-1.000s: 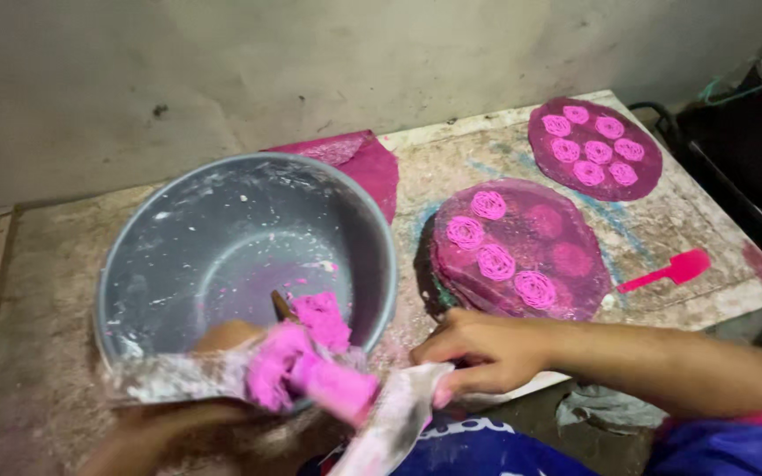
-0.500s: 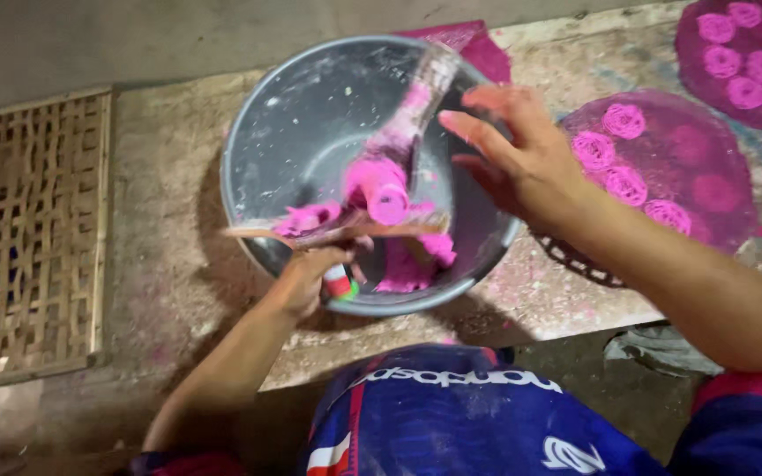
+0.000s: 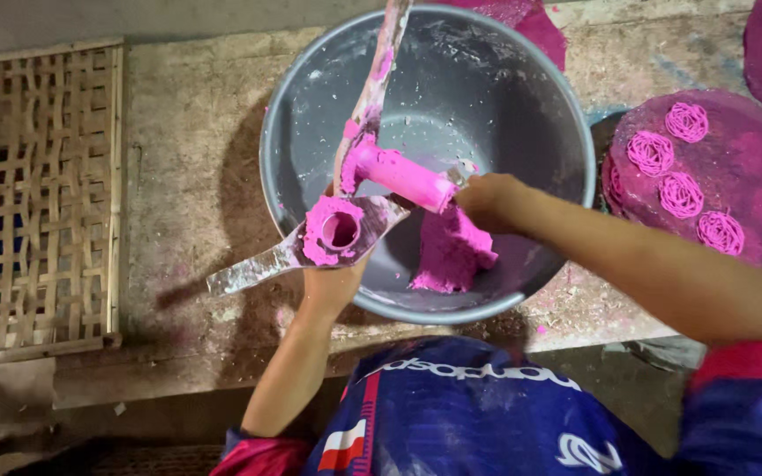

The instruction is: The person uses a handheld extruder tool to press pink paste into coiled rosette shapes on round bases, loading paste from a large basin and squeezing coils in spiral patterns. They place finished rosette boards aside and continue extruding new rosettes on additional boards.

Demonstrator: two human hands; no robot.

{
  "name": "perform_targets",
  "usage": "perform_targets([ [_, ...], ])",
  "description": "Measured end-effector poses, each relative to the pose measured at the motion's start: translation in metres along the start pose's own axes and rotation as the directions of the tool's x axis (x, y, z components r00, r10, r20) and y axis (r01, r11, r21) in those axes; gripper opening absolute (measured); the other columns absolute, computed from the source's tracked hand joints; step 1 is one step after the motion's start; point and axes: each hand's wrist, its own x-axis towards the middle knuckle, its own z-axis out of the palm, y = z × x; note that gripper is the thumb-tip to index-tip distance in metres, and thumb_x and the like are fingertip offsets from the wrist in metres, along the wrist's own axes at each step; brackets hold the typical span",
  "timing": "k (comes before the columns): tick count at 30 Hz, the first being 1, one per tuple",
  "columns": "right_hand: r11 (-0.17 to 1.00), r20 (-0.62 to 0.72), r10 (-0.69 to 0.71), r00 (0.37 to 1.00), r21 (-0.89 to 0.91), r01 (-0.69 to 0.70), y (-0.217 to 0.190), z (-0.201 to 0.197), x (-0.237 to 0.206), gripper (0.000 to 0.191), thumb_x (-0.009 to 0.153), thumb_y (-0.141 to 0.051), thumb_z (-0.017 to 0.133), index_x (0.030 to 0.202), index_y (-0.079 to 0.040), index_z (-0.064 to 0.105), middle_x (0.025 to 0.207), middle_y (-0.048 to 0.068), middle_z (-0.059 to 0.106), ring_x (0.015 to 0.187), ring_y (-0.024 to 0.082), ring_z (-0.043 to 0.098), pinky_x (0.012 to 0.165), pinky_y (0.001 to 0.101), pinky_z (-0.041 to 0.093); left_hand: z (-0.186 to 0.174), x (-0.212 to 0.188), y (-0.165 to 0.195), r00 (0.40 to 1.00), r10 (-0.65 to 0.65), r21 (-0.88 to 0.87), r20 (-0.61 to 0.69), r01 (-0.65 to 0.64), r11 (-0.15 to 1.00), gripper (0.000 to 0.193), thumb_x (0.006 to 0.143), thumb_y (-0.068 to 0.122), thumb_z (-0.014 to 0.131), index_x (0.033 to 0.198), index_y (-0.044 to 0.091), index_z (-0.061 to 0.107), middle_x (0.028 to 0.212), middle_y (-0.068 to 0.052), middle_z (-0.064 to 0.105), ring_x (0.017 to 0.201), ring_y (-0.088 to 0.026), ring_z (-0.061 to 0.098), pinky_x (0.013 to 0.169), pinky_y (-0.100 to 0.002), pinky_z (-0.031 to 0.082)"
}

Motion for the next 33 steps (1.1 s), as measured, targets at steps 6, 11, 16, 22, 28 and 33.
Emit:
perform_targets([
  [6,0.981,0.1,0.186,0.978,0.036,-0.19,-0.019,0.011,-0.057,0.024,0.096,-0.02,0.054,0.113,-0.014,0.069,0.099,0.015,0.075,0.091,0.036,0.075,0.078,0.0481,0.061,-0.001,-0.004,0.001,0.995,0.099,0.109,-0.005,-0.098,0.989,0.043,0.091,0.004,0.078,0.13,0.002,0.061,0.112,-0.008,0.071,0.1,-0.017,0.069,0.089,-0.031,0.055],
  [11,0.983,0.209,0.122,0.97,0.109,-0.147,-0.045,0.031,-0.052,0.019,0.088,-0.019,0.061,0.096,-0.008,0.075,0.097,0.016,0.075,0.092,0.035,0.075,0.081,0.0469,0.061,-0.001,-0.004,0.007,0.999,0.054,0.154,-0.004,-0.053,0.987,0.048,0.089,0.005,0.078,0.133,0.004,0.059,0.106,-0.007,0.071,0.094,-0.017,0.068,0.085,-0.03,0.055],
  [16,0.977,0.242,0.074,0.967,0.177,-0.12,-0.071,0.017,-0.056,0.02,0.085,-0.017,0.063,0.097,-0.005,0.075,0.098,0.019,0.074,0.094,0.037,0.074,0.081,0.0481,0.06,0.001,-0.002,0.013,0.999,0.016,0.135,-0.042,-0.01,0.991,0.058,0.089,0.007,0.079,0.141,0.004,0.055,0.106,-0.007,0.072,0.093,-0.016,0.069,0.085,-0.03,0.055],
  [22,0.862,0.297,0.048,0.954,0.47,-0.189,-0.062,-0.041,-0.103,0.032,0.092,-0.031,0.058,0.117,-0.023,0.076,0.105,0.017,0.075,0.102,0.036,0.071,0.093,0.0476,0.054,-0.001,0.0,0.013,0.997,0.047,0.095,-0.062,-0.041,0.995,0.061,0.087,0.009,0.081,0.141,0.005,0.054,0.11,-0.007,0.071,0.098,-0.016,0.069,0.088,-0.029,0.056],
  [28,0.673,0.176,0.024,0.984,0.725,-0.146,-0.006,-0.056,-0.168,0.045,0.091,-0.039,0.063,0.13,-0.019,0.071,0.102,0.006,0.081,0.081,0.022,0.076,0.073,0.0377,0.059,-0.009,0.029,0.028,0.951,0.279,0.55,0.134,-0.306,0.777,0.062,0.084,0.016,0.081,0.14,0.008,0.055,0.115,-0.009,0.069,0.104,-0.022,0.068,0.09,-0.033,0.056],
  [33,0.539,0.165,0.036,0.986,0.828,-0.158,0.001,-0.085,-0.175,0.033,0.106,-0.027,0.056,0.101,0.004,0.067,0.077,0.021,0.054,0.066,0.034,0.046,0.059,0.0485,0.043,0.005,0.032,0.044,0.854,0.257,0.586,0.452,-0.501,0.637,0.071,0.076,0.022,0.08,0.141,0.009,0.052,0.125,-0.012,0.065,0.111,-0.027,0.065,0.091,-0.037,0.055],
])
